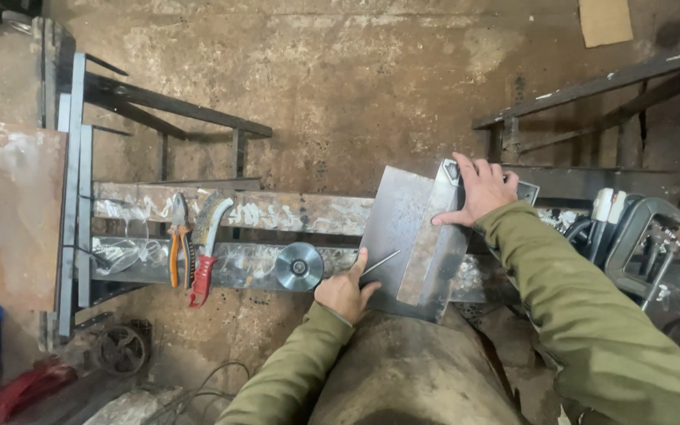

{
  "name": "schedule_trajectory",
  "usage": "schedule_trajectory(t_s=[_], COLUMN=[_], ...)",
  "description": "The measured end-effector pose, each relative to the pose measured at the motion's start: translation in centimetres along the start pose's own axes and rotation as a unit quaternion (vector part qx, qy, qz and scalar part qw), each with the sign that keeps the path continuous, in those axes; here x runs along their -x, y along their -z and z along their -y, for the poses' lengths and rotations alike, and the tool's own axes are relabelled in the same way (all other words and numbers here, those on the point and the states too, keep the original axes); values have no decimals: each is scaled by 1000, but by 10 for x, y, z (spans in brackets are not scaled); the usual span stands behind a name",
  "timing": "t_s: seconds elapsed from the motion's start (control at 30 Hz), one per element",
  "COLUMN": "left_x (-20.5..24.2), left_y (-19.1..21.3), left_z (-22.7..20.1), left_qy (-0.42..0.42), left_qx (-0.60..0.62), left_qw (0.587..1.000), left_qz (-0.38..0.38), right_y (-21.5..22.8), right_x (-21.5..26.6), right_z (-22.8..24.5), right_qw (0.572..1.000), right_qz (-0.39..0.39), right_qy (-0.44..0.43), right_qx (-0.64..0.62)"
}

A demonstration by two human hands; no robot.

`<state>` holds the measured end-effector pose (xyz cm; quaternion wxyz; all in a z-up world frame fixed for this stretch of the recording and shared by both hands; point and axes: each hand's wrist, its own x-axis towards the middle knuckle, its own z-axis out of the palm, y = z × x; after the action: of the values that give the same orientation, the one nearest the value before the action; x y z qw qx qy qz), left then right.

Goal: Marking measurements and lines on a metal plate using a tape measure, square, and scribe.

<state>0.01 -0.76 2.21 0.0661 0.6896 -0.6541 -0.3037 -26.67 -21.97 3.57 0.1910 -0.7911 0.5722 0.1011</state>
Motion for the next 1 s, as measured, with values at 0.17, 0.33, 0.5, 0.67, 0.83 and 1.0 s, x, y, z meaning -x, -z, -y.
schedule_trajectory(t_s=[0.17, 0.33, 0.5, 0.67, 0.83, 1.0], left_x=[1, -4, -2, 13, 48, 68], left_y=[-19, -15, 2, 7, -16, -12], left_z=[15, 13, 10, 16, 38, 31], left_qy=[-44, -22, -32, -54, -128, -204], left_qx=[2, -12, -1, 38, 81, 88], left_qw=[999, 1000, 999, 998, 988, 975], left_qz=[-29, 10, 44, 13, -23, -16], right_y=[1, -5, -6, -10, -11, -16], right_x=[-1, -2, -6, -7, -5, -7], right_z=[4, 4, 6, 2, 2, -4], right_qw=[999, 998, 996, 997, 998, 999], right_qz=[25, 22, 43, 20, 15, 3], right_qy=[-30, -48, -62, -62, -59, -49], right_qx=[10, 39, 44, 45, 27, 23])
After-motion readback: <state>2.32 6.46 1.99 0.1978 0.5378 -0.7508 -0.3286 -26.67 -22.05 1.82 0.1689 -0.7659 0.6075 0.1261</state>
